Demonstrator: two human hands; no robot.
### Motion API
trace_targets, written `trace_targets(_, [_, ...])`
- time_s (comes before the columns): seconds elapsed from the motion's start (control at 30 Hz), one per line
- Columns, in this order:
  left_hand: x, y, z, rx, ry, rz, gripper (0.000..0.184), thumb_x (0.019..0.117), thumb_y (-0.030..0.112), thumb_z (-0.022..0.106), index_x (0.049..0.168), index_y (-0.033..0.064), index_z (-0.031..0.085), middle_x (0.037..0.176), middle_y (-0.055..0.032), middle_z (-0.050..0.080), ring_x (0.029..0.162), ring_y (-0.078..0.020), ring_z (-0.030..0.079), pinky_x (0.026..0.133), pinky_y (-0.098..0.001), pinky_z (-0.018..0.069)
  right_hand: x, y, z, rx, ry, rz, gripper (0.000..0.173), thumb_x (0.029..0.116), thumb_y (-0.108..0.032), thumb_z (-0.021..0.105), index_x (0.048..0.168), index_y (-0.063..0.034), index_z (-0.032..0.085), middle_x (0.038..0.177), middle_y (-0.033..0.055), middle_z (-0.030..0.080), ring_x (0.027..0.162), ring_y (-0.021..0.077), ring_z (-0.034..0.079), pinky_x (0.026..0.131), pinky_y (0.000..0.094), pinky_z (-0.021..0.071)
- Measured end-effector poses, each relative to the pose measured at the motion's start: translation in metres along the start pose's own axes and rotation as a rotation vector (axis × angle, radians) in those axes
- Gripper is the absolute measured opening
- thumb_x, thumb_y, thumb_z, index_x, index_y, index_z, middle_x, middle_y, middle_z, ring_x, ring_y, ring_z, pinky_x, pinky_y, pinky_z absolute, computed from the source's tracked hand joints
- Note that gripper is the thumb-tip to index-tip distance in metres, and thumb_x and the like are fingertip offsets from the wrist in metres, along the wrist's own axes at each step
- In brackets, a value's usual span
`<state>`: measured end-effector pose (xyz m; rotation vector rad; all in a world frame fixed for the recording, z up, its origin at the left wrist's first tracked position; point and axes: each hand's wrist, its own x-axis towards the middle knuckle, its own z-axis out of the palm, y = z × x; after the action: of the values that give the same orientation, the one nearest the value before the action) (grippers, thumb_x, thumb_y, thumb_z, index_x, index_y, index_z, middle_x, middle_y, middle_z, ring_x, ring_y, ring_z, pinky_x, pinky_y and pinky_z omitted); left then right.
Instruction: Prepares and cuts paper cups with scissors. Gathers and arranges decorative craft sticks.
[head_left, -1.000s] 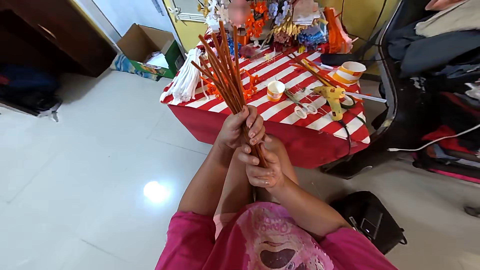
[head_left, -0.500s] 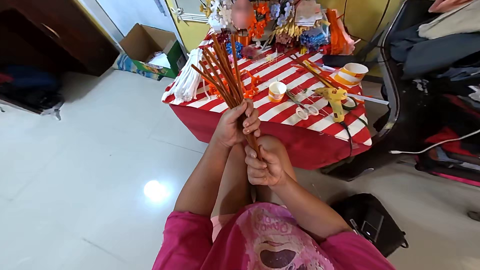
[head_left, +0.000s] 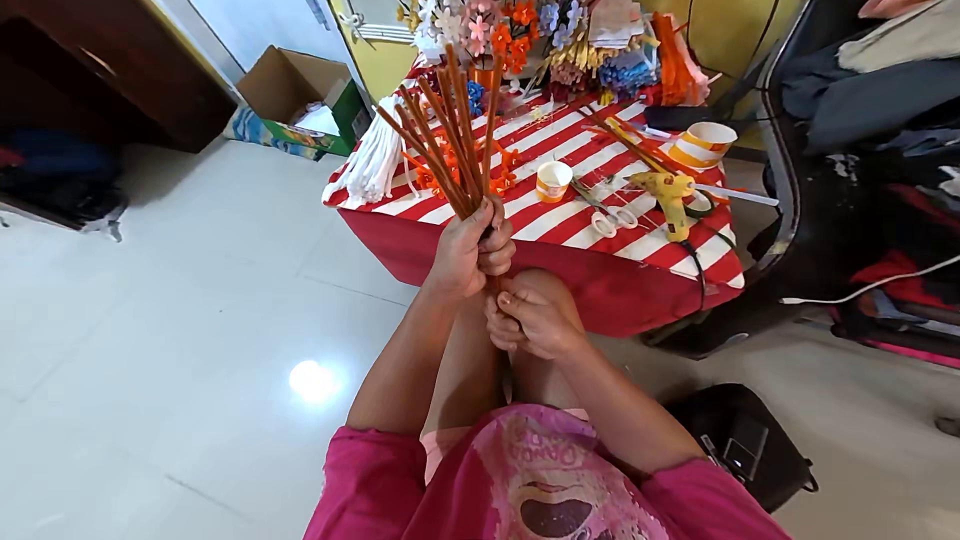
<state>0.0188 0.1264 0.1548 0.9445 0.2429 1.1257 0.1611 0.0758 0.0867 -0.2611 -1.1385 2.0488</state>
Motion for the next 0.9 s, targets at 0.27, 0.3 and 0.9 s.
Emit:
trace_targets(0.27, [0.005,-0.024,0.001,0.301,0.459,0.306,0.036,0.1121,0.029,0.031,0.082,0.0194,0.048,0.055,0.0084,0.036,0.041,-0.0021,0.032,0.041,-0.0156,0.0313,0.018,-0.035,0.027,-1.732,0.476,0.309,0.033,0.1096,-0.021,0.041,0.126,-0.0052,0.064,0.111,0.0168,0.071,0.107,0.0329,0.069,0.093,0.0496,0.054])
trace_targets(0.3, [0.006,-0.027,0.003,0.289,0.543,0.338,0.036,0.1121,0.029,0.03,0.082,0.0202,0.047,0.055,0.0091,0.036,0.042,-0.0019,0.033,0.043,-0.0158,0.033,0.019,-0.028,0.023,-1.813,0.536,0.244,0.03,0.1076,-0.018,0.044,0.121,-0.0049,0.067,0.106,0.017,0.071,0.102,0.034,0.071,0.088,0.0494,0.0561])
trace_targets(0.9, [0.008,-0.014,-0.015,-0.583,-0.396,0.038,0.028,0.1065,0.036,0.051,0.097,0.0116,0.061,0.061,0.0024,0.055,0.046,-0.0068,0.055,0.044,-0.019,0.0463,-0.004,0.021,0.014,0.639,-0.437,-0.04,0.051,0.105,-0.05,0.049,0.133,-0.0107,0.065,0.089,0.0029,0.075,0.078,0.0186,0.075,0.074,0.0427,0.0655])
